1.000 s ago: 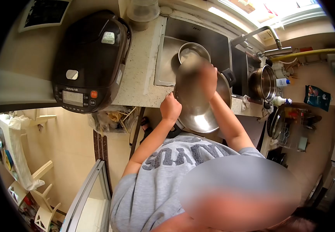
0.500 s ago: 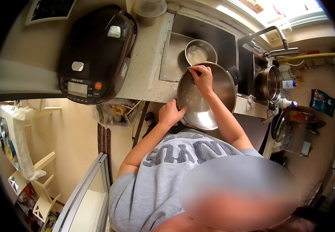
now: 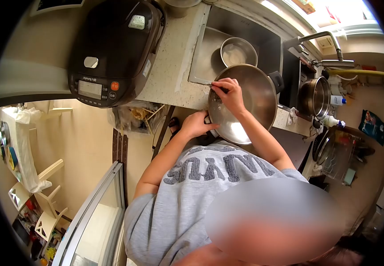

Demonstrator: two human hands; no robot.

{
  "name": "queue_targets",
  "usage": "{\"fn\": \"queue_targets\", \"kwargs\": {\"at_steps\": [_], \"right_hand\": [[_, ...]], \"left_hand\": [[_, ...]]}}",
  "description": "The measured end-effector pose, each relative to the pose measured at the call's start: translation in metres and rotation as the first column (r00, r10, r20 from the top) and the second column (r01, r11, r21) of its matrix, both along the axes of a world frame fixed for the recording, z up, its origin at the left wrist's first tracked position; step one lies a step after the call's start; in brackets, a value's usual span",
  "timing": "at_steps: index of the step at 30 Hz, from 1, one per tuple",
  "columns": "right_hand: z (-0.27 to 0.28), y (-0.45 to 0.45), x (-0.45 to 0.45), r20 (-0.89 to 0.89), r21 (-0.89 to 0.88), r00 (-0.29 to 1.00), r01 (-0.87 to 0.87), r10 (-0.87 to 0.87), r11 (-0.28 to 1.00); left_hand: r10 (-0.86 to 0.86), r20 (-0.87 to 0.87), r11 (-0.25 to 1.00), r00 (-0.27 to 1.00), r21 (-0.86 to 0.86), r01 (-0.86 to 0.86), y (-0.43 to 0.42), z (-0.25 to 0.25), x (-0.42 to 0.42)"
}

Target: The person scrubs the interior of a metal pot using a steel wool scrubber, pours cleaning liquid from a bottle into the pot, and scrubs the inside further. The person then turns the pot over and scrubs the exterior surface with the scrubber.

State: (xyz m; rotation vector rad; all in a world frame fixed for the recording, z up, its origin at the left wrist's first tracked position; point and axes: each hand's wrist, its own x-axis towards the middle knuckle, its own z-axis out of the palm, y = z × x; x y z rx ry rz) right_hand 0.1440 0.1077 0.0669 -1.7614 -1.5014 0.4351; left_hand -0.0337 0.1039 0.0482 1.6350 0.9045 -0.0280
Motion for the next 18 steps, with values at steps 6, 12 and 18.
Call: {"fn": "queue_targets", "kwargs": {"at_steps": [6,12,18], "right_hand": [[0.002,-0.058,-0.022,-0.003,-0.162,0.982,-0.186,0.188,0.969],[0.005,-0.039,-0.027,0.072,-0.083,0.991,-0.105,0.111,0.991],[0.003,-0.057,-0.029,0.038,-0.204,0.987,-0.143,0.154,0.968]], "left_hand": [[0.087,0.130,0.994,0.988,0.050,-0.094,-0.007,-0.016,0.000],[0.068,0.020,0.996,0.997,-0.050,-0.067,-0.007,-0.011,0.002],[0.065,0.035,0.996,0.997,-0.068,-0.063,-0.002,-0.006,0.003]]}}
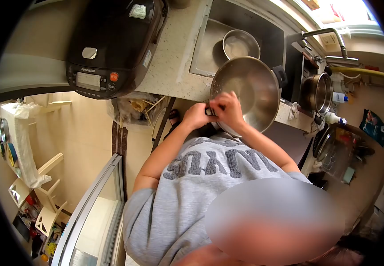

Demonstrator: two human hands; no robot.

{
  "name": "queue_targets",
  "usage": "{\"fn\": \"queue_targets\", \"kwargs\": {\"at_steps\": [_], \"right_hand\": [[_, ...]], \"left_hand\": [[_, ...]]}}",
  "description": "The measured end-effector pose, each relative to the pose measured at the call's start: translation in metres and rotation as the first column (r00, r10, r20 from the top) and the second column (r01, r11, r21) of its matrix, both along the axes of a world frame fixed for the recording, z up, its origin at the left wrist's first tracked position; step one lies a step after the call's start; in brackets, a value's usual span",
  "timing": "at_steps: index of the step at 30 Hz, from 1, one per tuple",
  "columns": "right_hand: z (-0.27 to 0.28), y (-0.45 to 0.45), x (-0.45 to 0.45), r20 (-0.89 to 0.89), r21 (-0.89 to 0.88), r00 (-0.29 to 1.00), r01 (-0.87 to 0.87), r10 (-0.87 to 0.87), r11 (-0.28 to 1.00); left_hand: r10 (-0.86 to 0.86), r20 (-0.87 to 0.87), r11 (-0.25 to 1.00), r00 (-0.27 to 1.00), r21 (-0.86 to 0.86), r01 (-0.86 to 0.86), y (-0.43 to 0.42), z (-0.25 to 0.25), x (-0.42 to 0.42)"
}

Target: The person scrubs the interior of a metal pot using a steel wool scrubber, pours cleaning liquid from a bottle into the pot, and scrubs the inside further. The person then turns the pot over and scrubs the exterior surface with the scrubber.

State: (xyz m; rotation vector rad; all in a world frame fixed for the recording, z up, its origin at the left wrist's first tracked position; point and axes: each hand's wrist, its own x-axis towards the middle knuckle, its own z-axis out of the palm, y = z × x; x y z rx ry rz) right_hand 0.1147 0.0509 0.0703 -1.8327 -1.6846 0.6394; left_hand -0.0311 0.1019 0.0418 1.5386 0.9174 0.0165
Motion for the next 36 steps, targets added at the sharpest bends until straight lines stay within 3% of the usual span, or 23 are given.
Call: {"fn": "queue_targets", "kwargs": {"at_steps": [3,5,6,7,9,10,11,13,16,18,19,21,23,25,27,29,31,32,33,35,36], "right_hand": [[0.006,0.025,-0.006,-0.078,0.020,0.983,0.170,-0.168,0.985],[0.003,0.006,-0.003,-0.017,0.008,0.993,0.116,-0.115,0.993],[0.005,-0.009,-0.003,-0.040,-0.074,0.996,0.075,-0.079,0.994],[0.007,-0.016,-0.002,-0.062,-0.160,0.997,0.032,-0.043,0.987],[0.003,-0.008,0.000,-0.051,-0.143,0.996,0.067,-0.075,0.987],[-0.004,0.007,0.005,-0.247,-0.218,0.954,0.115,-0.168,0.969],[-0.008,0.014,0.007,-0.427,-0.296,0.864,0.145,-0.266,0.944],[-0.003,0.014,0.005,-0.503,-0.376,0.785,0.178,-0.362,0.909],[-0.002,-0.008,0.005,-0.317,-0.255,0.927,0.119,-0.199,0.960],[-0.003,0.006,0.004,-0.377,-0.290,0.883,0.177,-0.282,0.941],[-0.004,0.014,0.002,-0.435,-0.325,0.827,0.225,-0.357,0.918],[-0.006,0.019,0.001,-0.374,-0.214,0.874,0.246,-0.312,0.945],[-0.011,-0.003,0.003,-0.386,-0.342,0.869,0.175,-0.308,0.923],[-0.014,-0.016,0.003,-0.231,-0.135,0.961,0.122,-0.151,0.983],[-0.021,-0.002,0.003,-0.391,-0.278,0.862,0.224,-0.323,0.934],[-0.011,0.013,0.001,-0.327,-0.274,0.881,0.257,-0.341,0.927],[-0.005,0.012,-0.003,-0.189,-0.057,0.965,0.175,-0.183,0.983],[-0.001,-0.001,-0.004,-0.288,-0.223,0.932,0.157,-0.219,0.962],[0.000,-0.004,-0.005,-0.284,-0.220,0.935,0.154,-0.215,0.963],[-0.001,-0.014,-0.007,-0.065,-0.105,0.986,0.144,-0.152,0.984],[0.002,-0.002,-0.010,-0.175,-0.160,0.957,0.206,-0.233,0.965]], "left_hand": [[-0.057,-0.104,0.997,0.993,-0.055,0.051,0.001,0.000,0.000],[0.050,0.121,0.998,0.991,0.017,-0.052,-0.008,-0.036,-0.001],[-0.010,0.013,1.000,1.000,-0.017,0.010,-0.002,-0.022,0.000],[-0.007,0.021,1.000,1.000,-0.014,0.007,0.003,-0.014,0.000],[-0.047,0.116,0.998,0.992,0.042,0.043,0.004,-0.006,-0.005],[-0.014,0.219,1.000,0.976,-0.022,0.020,0.003,-0.017,-0.004],[-0.021,0.214,0.999,0.977,-0.025,0.027,-0.002,-0.025,-0.006],[0.018,0.233,0.999,0.972,-0.048,-0.007,0.002,-0.013,-0.006],[0.026,0.196,0.999,0.980,-0.034,-0.020,0.001,-0.022,-0.003],[0.005,0.097,0.999,0.995,-0.045,-0.001,0.000,-0.022,-0.003],[-0.003,0.141,0.997,0.990,-0.074,0.014,0.001,-0.025,-0.003],[-0.009,0.113,0.999,0.994,-0.033,0.012,0.000,-0.023,-0.003],[0.004,0.131,1.000,0.991,0.017,-0.006,-0.003,-0.024,-0.005],[0.032,0.167,0.997,0.985,0.059,-0.043,-0.002,-0.030,0.001],[0.013,0.078,0.999,0.997,-0.042,-0.009,-0.003,-0.038,-0.001],[-0.026,0.089,0.997,0.996,-0.070,0.032,0.001,-0.024,-0.002],[-0.008,0.115,0.999,0.993,0.032,0.005,0.000,-0.018,-0.002],[0.015,0.133,1.000,0.991,0.009,-0.017,-0.002,-0.018,-0.003],[0.019,0.139,1.000,0.990,0.010,-0.021,0.001,-0.016,-0.001],[-0.010,0.049,0.997,0.999,0.083,0.006,0.000,-0.011,-0.002],[0.015,0.063,1.000,0.998,-0.022,-0.014,-0.001,-0.015,-0.002]]}}
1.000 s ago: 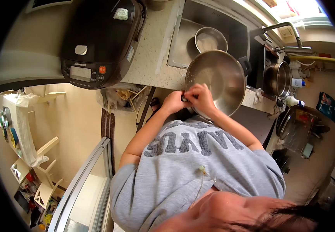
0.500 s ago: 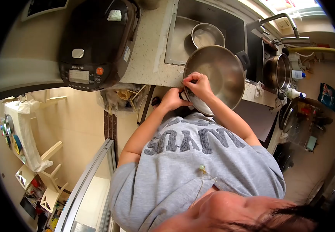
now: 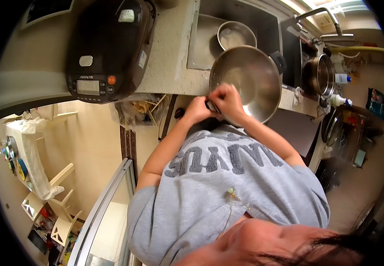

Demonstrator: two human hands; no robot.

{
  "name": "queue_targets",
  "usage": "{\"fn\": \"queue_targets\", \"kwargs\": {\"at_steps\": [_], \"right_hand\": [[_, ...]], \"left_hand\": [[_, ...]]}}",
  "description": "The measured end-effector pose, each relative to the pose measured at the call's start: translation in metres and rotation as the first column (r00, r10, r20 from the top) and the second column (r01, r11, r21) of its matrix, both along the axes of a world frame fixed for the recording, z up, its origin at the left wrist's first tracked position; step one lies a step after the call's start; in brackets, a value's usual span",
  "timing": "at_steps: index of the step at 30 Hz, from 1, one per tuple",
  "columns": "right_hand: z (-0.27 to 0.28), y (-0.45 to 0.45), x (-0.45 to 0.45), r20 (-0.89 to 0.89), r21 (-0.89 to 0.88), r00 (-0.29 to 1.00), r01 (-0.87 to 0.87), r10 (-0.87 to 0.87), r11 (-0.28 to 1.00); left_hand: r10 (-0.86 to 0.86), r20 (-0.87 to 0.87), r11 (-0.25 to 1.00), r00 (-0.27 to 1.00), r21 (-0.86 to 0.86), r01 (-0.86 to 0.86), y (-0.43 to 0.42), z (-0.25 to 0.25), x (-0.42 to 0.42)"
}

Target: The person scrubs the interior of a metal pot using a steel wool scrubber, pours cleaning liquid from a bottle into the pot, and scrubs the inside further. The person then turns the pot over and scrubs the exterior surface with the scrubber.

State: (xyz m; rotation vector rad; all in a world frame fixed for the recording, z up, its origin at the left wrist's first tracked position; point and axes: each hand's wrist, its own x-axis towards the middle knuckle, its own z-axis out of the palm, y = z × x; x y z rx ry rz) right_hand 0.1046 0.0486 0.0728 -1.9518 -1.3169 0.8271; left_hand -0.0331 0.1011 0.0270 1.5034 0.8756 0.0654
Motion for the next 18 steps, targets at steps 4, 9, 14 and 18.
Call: {"fn": "queue_targets", "kwargs": {"at_steps": [4,9,14,18], "right_hand": [[-0.006,0.015,-0.002,0.204,0.145,0.979,-0.027,-0.003,0.989],[-0.008,-0.024,0.002,0.045,0.070,0.999,-0.023,0.020,0.997],[-0.024,0.062,0.019,0.101,0.289,0.971,0.180,-0.217,0.940],[-0.038,0.099,0.073,0.277,0.462,0.784,0.399,-0.556,0.792]], "left_hand": [[-0.039,-0.004,0.997,0.999,0.064,0.039,-0.001,0.001,-0.003],[-0.018,0.043,1.000,0.999,-0.016,0.019,0.000,0.005,0.000],[-0.027,0.076,0.999,0.997,0.046,0.023,-0.002,-0.011,0.001],[-0.020,0.126,1.000,0.992,-0.019,0.023,-0.002,0.012,0.000]]}}
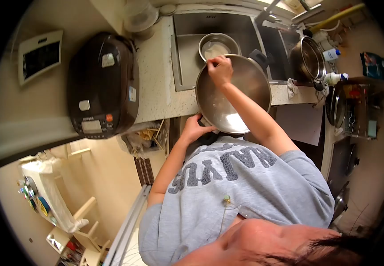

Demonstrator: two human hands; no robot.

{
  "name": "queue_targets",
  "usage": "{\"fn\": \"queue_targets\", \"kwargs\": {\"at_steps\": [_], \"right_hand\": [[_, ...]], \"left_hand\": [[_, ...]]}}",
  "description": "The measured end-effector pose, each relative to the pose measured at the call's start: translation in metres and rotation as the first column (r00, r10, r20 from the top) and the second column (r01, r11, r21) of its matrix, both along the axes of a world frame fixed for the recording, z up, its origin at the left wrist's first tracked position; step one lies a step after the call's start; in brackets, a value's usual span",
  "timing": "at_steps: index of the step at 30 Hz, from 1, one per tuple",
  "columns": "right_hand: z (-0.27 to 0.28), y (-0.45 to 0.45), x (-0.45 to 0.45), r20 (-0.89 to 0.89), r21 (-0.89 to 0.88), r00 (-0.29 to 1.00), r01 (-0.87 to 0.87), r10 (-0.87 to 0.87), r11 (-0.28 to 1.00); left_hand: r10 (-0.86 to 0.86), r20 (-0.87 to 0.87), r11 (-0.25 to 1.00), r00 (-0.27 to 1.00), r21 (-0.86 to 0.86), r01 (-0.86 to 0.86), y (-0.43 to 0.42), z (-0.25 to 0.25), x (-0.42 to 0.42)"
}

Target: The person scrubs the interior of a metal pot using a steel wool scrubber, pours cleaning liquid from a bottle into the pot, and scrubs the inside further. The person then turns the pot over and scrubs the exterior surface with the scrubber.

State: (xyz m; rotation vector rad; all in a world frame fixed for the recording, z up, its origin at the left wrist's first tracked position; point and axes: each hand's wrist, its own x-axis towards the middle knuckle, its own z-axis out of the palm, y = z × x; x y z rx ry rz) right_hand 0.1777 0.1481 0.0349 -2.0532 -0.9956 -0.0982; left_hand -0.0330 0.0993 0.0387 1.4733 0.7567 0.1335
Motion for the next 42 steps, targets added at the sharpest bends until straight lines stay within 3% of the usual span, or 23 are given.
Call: {"fn": "queue_targets", "kwargs": {"at_steps": [3,5,7,9,12,15,17,18,20,21,23,24,25,28,29,30,32,33,35,38,40,42], "right_hand": [[0.001,-0.002,0.054,0.113,-0.112,0.942,0.329,-0.317,0.938],[-0.001,-0.016,0.074,0.091,-0.096,0.897,0.441,-0.433,0.892],[-0.002,-0.021,0.071,0.094,-0.064,0.894,0.444,-0.438,0.894],[-0.003,-0.011,0.060,0.035,-0.119,0.905,0.424,-0.423,0.898],[0.004,0.006,0.026,-0.015,-0.179,0.978,0.203,-0.209,0.963],[0.028,-0.004,-0.015,-0.062,-0.127,0.998,0.021,-0.029,0.992],[0.019,-0.013,-0.015,-0.365,-0.077,0.918,-0.197,0.156,0.977],[0.023,-0.023,-0.013,-0.370,-0.069,0.918,-0.182,0.144,0.981],[0.036,-0.047,-0.002,-0.546,-0.023,0.830,-0.147,0.111,0.989],[0.007,-0.051,0.008,-0.246,-0.132,0.961,0.098,-0.129,0.986],[-0.027,-0.070,0.016,0.013,-0.283,0.956,0.284,-0.293,0.916],[-0.076,-0.075,0.017,-0.003,-0.281,0.952,0.294,-0.307,0.914],[-0.142,-0.076,0.017,-0.112,-0.253,0.994,-0.011,-0.018,0.967],[-0.032,-0.082,-0.012,-0.040,-0.345,0.949,-0.307,0.313,0.887],[-0.008,-0.078,-0.016,-0.236,-0.143,0.924,-0.338,0.300,0.930],[0.013,-0.069,-0.021,-0.236,-0.132,0.927,-0.327,0.291,0.936],[0.040,-0.052,-0.031,-0.398,-0.036,0.913,-0.117,0.093,0.993],[0.044,-0.049,-0.026,-0.404,-0.028,0.911,-0.106,0.086,0.994],[0.044,-0.040,-0.008,-0.365,0.062,0.929,0.086,-0.058,0.994],[-0.020,-0.033,0.055,-0.655,0.191,0.668,0.599,-0.354,0.777],[-0.066,-0.037,0.071,-0.757,0.194,0.517,0.761,-0.399,0.618],[-0.071,-0.030,0.065,-0.757,0.190,0.516,0.762,-0.402,0.619]], "left_hand": [[0.012,0.022,1.000,1.000,0.017,-0.012,-0.001,-0.004,-0.001],[0.000,0.024,1.000,1.000,0.006,0.000,-0.002,-0.002,-0.003],[-0.002,0.033,0.999,0.999,0.051,0.000,-0.002,-0.005,-0.001],[-0.032,0.010,0.998,0.999,0.060,0.031,-0.002,-0.006,0.000],[-0.034,0.001,0.999,0.999,0.013,0.034,-0.003,-0.003,0.001],[-0.015,-0.056,0.999,0.998,-0.037,0.013,-0.007,-0.003,0.003],[-0.031,-0.070,0.999,0.997,-0.043,0.028,-0.009,-0.011,0.003],[-0.044,-0.087,0.999,0.995,-0.013,0.043,-0.009,-0.011,0.003],[-0.102,-0.077,0.987,0.992,0.120,0.111,-0.003,-0.005,0.002],[-0.106,-0.083,0.986,0.991,0.123,0.115,-0.002,-0.001,0.005],[0.084,-0.096,0.996,0.992,0.034,-0.081,-0.003,0.005,0.011],[0.112,-0.095,0.991,0.989,0.090,-0.103,0.001,0.006,0.016],[0.098,-0.101,0.991,0.990,0.100,-0.088,0.008,0.002,0.021],[0.244,-0.016,0.967,0.970,0.082,-0.242,0.020,-0.014,0.034],[0.231,-0.022,0.970,0.973,0.089,-0.228,0.021,-0.017,0.035],[0.206,-0.045,0.962,0.977,0.191,-0.194,0.023,-0.020,0.037],[0.192,-0.030,0.937,0.981,0.302,-0.174,0.024,-0.016,0.040],[0.182,-0.035,0.937,0.983,0.310,-0.162,0.023,-0.019,0.041],[0.188,0.017,0.923,0.982,0.339,-0.183,0.024,-0.028,0.038],[0.186,0.028,0.923,0.982,0.337,-0.184,0.024,-0.026,0.039],[0.187,0.064,0.922,0.980,0.332,-0.197,0.023,-0.030,0.039],[0.175,0.053,0.922,0.983,0.343,-0.183,0.026,-0.030,0.042]]}}
